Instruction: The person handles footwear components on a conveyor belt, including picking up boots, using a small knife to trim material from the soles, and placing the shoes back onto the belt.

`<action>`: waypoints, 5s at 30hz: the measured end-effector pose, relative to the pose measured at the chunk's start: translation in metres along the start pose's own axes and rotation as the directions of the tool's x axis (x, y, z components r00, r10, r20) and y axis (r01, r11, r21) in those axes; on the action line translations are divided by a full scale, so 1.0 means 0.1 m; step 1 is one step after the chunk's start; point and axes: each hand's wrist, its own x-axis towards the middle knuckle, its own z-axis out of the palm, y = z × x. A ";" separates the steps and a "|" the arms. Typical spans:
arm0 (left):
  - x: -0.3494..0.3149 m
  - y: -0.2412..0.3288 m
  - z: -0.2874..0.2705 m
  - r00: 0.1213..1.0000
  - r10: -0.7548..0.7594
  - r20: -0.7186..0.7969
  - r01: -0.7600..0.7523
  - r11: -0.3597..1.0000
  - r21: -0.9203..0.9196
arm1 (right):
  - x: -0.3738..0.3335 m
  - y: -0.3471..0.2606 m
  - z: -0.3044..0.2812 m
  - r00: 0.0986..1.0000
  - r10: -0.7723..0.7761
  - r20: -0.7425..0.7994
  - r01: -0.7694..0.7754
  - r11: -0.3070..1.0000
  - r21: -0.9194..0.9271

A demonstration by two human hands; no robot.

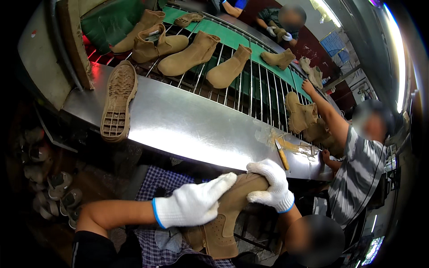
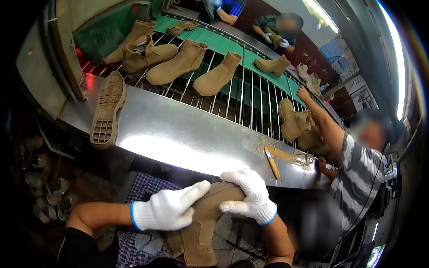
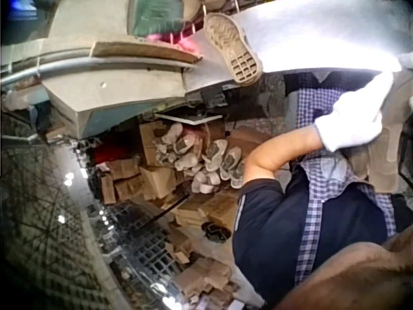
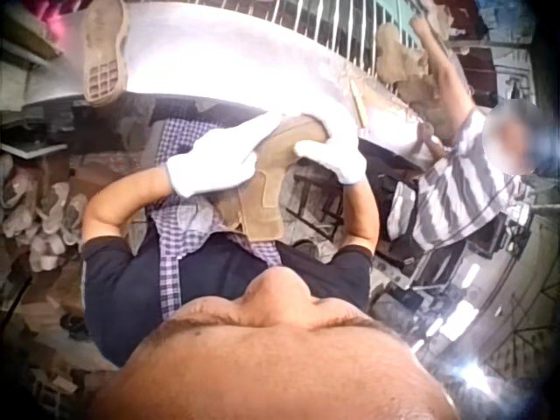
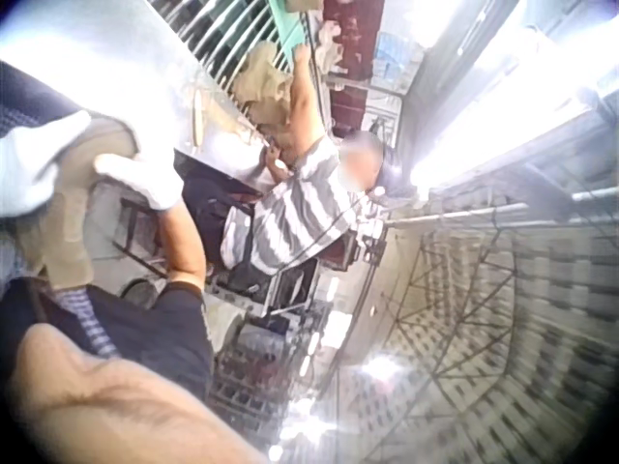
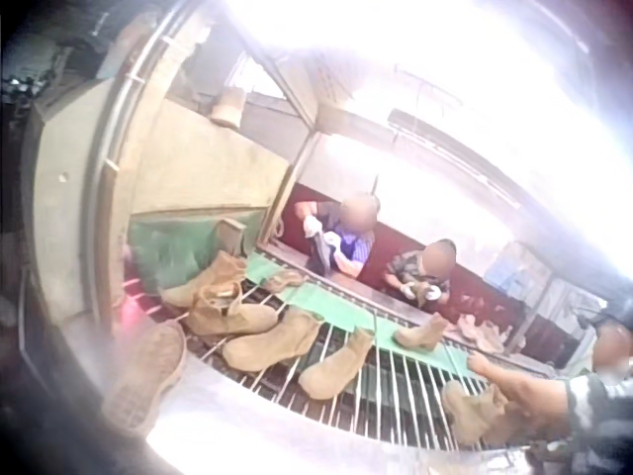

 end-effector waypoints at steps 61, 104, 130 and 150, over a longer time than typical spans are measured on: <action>0.72 -0.94 -0.82 0.932 -0.148 0.330 0.108 0.985 0.138 | 0.20 0.07 0.76 0.852 0.517 0.088 -0.477 0.695 0.537; 0.65 -0.27 -0.49 0.904 -0.315 -0.289 0.126 0.842 -0.524 | 0.54 -0.54 0.50 0.898 0.433 0.074 -0.426 0.820 0.383; 0.59 0.09 -0.70 0.908 -0.383 -0.170 0.111 0.612 -0.783 | 0.68 -0.72 0.36 0.984 0.127 -0.126 -0.101 0.976 0.195; 0.98 0.71 -1.92 0.976 -0.117 0.186 -0.015 0.810 0.586 | 0.78 0.10 0.16 0.902 0.146 -0.407 0.255 0.580 0.774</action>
